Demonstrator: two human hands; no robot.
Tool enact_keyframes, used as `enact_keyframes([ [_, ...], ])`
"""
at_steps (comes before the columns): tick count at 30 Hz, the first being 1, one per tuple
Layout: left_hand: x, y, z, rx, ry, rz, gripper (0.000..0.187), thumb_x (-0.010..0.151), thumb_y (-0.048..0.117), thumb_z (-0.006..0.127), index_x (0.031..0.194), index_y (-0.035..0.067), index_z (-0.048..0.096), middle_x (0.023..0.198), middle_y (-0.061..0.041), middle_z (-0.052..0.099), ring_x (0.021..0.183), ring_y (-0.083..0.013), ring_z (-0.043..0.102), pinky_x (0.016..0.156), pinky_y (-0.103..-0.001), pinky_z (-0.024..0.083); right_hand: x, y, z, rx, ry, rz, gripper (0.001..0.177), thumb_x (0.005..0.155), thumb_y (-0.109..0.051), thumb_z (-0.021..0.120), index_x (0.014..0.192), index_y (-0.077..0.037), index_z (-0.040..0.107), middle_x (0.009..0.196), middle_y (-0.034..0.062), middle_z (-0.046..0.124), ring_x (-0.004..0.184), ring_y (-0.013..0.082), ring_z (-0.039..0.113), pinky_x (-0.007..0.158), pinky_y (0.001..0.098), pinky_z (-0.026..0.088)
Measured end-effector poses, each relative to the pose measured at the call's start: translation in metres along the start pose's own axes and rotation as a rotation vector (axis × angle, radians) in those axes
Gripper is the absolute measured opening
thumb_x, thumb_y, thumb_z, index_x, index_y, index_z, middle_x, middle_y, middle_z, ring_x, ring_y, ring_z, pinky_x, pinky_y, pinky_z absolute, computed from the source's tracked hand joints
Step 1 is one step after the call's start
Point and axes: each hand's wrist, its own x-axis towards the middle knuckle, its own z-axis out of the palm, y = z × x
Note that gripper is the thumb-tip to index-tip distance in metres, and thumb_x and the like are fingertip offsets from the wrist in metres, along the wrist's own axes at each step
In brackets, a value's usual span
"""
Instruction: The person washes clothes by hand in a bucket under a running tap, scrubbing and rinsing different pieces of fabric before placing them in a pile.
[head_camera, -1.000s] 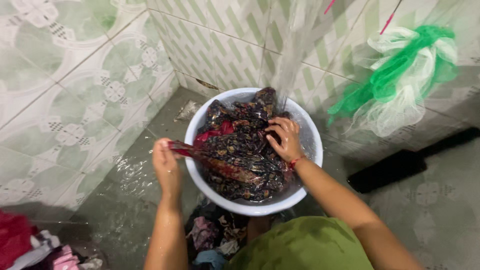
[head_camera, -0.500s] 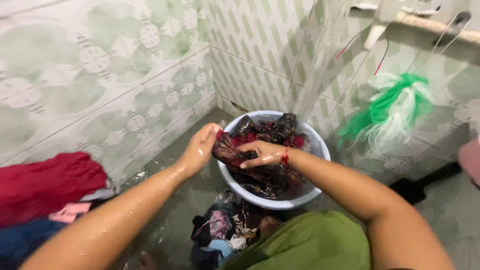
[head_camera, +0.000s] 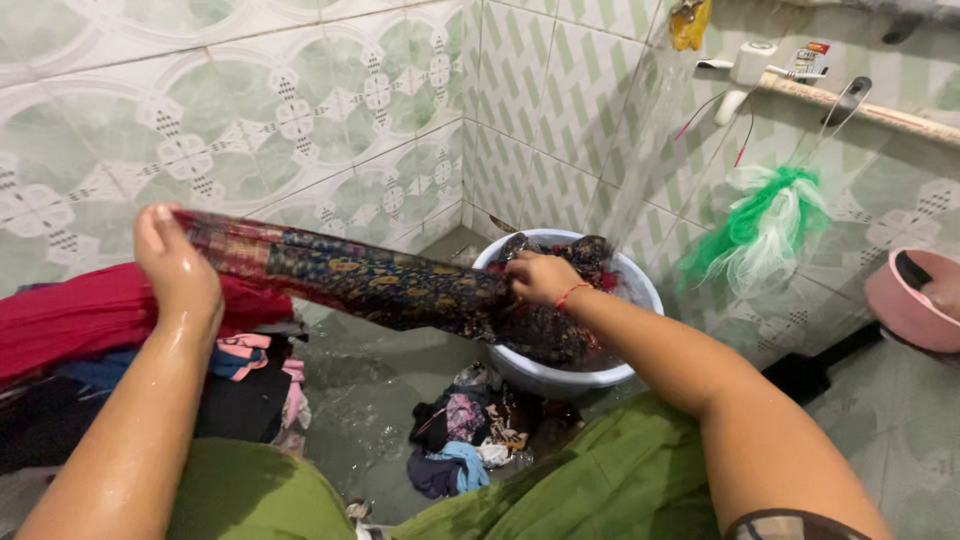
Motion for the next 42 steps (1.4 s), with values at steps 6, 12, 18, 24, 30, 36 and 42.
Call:
enact_keyframes([
  [6, -0.013, -0.026, -0.02, -0.157, 0.041, -0.135, 0.028, 0.119, 0.022, 0.039, 0.111, 0.002, 0.056, 0.105, -0.007, 0.066, 0.098, -0.0175, 0.062, 0.092, -0.031, 0.051, 0.034, -0.001, -0.028, 0.446, 0.35, 0.025, 0.025, 0.099, -0.02, 0.056, 0.118, -0.006, 0.067, 0.105, 0.0162, 0.072, 0.1, 0.0277, 0.071, 0.086, 0.0382, 0.053],
  [12, -0.041, -0.001, 0.024, 0.017, -0.309, -0.154, 0.015, 0.109, 0.018, 0.048, 0.111, 0.006, 0.056, 0.09, -0.005, 0.06, 0.081, -0.0172, 0.056, 0.074, -0.032, 0.047, 0.038, -0.111, -0.073, 0.684, 0.351, 0.047, 0.026, 0.102, -0.029, 0.063, 0.113, -0.005, 0.066, 0.093, 0.0124, 0.072, 0.087, 0.0214, 0.07, 0.08, 0.0328, 0.056],
  [18, -0.091, 0.082, 0.087, -0.09, -0.811, 0.18, 0.064, 0.077, 0.03, 0.087, 0.123, -0.001, 0.055, 0.109, -0.014, 0.06, 0.104, -0.0242, 0.059, 0.088, -0.04, 0.049, 0.028, -0.174, -0.066, 0.624, 0.261, -0.526, 0.024, 0.103, -0.022, 0.064, 0.12, -0.005, 0.066, 0.114, 0.0122, 0.072, 0.104, 0.0157, 0.069, 0.092, 0.0318, 0.054],
  [24, -0.061, 0.057, 0.107, 0.12, -1.147, -0.132, 0.023, 0.096, 0.026, 0.071, 0.101, 0.004, 0.074, 0.086, -0.006, 0.075, 0.08, -0.0134, 0.064, 0.078, -0.031, 0.053, 0.042, -0.13, -0.047, 0.892, 0.057, -0.502, 0.042, 0.096, -0.021, 0.07, 0.129, -0.005, 0.05, 0.107, 0.0103, 0.061, 0.101, 0.0125, 0.062, 0.093, 0.0285, 0.051],
  [30, -0.04, 0.057, 0.095, -0.125, -0.822, -0.12, 0.02, 0.104, 0.021, 0.062, 0.098, 0.002, 0.064, 0.083, -0.002, 0.065, 0.08, -0.0085, 0.059, 0.076, -0.027, 0.048, 0.06, -0.067, -0.006, 0.617, -0.131, -0.4, 0.042, 0.078, -0.017, 0.064, 0.117, -0.003, 0.058, 0.096, 0.0128, 0.067, 0.092, 0.0212, 0.065, 0.086, 0.0361, 0.053],
  [36, -0.021, 0.054, 0.075, -0.197, -0.293, 0.07, 0.017, 0.111, 0.017, 0.056, 0.101, 0.003, 0.057, 0.088, 0.001, 0.057, 0.083, -0.0091, 0.054, 0.079, -0.025, 0.049, 0.07, -0.001, 0.029, 0.071, -0.267, -0.347, 0.038, 0.083, -0.038, 0.072, 0.098, -0.004, 0.069, 0.092, 0.0182, 0.071, 0.088, 0.038, 0.069, 0.08, 0.0452, 0.054],
  [42, 0.001, 0.017, 0.038, -0.096, 0.131, 0.169, 0.02, 0.123, 0.016, 0.048, 0.112, 0.0, 0.05, 0.103, -0.005, 0.05, 0.099, -0.0136, 0.048, 0.094, -0.028, 0.044, 0.069, 0.077, 0.059, -0.202, -0.482, -0.233, 0.038, 0.078, -0.038, 0.074, 0.108, -0.015, 0.075, 0.095, 0.0178, 0.074, 0.089, 0.0377, 0.07, 0.082, 0.0471, 0.054],
])
